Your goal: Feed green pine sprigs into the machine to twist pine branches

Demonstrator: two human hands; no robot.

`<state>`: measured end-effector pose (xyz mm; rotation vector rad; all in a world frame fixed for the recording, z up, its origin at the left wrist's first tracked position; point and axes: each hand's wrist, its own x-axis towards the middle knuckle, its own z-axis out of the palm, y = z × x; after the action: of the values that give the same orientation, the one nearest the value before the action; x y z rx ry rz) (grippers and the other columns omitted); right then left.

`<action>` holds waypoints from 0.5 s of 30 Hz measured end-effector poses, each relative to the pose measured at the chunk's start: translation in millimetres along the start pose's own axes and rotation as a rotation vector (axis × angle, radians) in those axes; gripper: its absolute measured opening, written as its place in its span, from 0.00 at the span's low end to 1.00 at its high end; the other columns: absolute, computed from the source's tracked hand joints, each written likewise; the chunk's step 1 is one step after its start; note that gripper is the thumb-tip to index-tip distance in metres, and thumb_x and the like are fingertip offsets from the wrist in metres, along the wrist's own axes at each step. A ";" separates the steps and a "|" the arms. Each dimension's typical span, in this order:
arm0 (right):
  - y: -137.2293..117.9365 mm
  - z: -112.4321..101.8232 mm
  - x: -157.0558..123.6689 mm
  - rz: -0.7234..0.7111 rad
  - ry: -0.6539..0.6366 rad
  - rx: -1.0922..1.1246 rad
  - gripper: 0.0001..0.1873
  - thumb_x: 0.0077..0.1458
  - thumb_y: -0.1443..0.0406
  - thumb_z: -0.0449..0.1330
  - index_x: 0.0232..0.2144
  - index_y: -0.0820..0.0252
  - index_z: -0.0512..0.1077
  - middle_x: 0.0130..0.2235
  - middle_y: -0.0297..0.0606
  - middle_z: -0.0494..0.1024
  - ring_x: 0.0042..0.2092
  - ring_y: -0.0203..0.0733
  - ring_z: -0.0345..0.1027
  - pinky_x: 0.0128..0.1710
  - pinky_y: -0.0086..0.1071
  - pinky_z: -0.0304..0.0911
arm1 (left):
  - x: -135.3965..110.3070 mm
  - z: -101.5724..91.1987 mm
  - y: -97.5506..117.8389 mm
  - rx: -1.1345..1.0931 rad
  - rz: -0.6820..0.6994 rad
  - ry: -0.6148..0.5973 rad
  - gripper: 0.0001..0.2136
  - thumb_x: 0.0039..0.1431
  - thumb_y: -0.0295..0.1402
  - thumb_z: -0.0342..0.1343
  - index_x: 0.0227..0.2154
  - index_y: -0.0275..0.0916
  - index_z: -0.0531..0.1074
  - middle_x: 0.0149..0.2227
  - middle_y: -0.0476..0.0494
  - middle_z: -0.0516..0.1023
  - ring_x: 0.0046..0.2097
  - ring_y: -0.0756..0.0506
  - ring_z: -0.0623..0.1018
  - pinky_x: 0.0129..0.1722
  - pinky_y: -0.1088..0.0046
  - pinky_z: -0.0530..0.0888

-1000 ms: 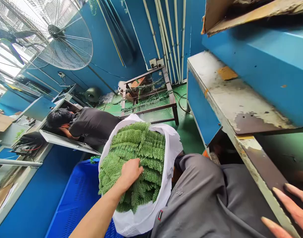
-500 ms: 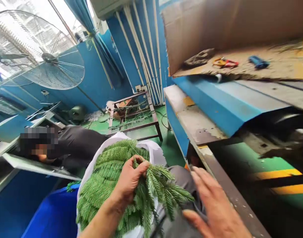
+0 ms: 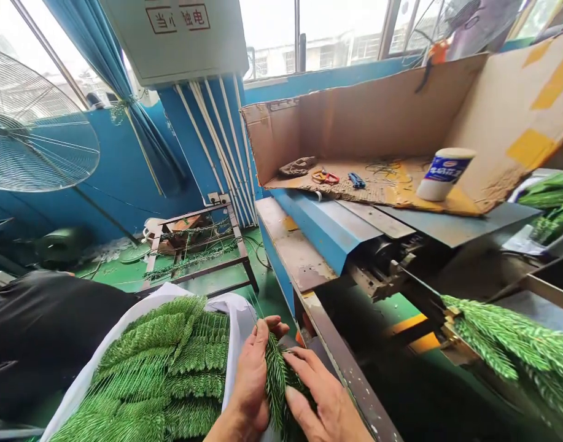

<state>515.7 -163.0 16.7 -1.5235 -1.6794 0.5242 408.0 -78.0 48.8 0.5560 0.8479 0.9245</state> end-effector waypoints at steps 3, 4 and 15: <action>3.6 9.8 -10.3 -0.041 0.075 -0.077 0.22 0.62 0.62 0.48 0.57 0.55 0.61 0.58 0.42 0.61 0.57 0.44 0.58 0.55 0.34 0.61 | -0.6 4.2 -15.2 -0.025 -0.053 -0.077 0.15 0.55 0.45 0.54 0.37 0.37 0.71 0.36 0.42 0.77 0.36 0.48 0.74 0.40 0.72 0.68; 5.0 11.7 -14.3 -0.048 0.077 -0.110 0.22 0.62 0.62 0.48 0.58 0.56 0.60 0.59 0.42 0.59 0.58 0.45 0.57 0.55 0.34 0.60 | -0.2 4.5 -20.0 -0.029 -0.070 -0.092 0.15 0.55 0.45 0.54 0.35 0.37 0.71 0.35 0.42 0.77 0.36 0.48 0.74 0.40 0.72 0.68; 62.7 -184.0 -64.9 0.213 0.495 -0.989 0.28 0.62 0.51 0.46 0.56 0.64 0.62 0.60 0.48 0.57 0.61 0.56 0.46 0.60 0.53 0.48 | 34.6 -59.3 -15.7 -0.083 -0.253 -0.052 0.19 0.40 0.47 0.66 0.21 0.41 0.63 0.13 0.59 0.61 0.16 0.53 0.62 0.23 0.73 0.68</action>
<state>695.3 -250.5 62.3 -2.2771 -1.4172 -0.6671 377.7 -52.3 -9.4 0.3892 0.8080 0.7077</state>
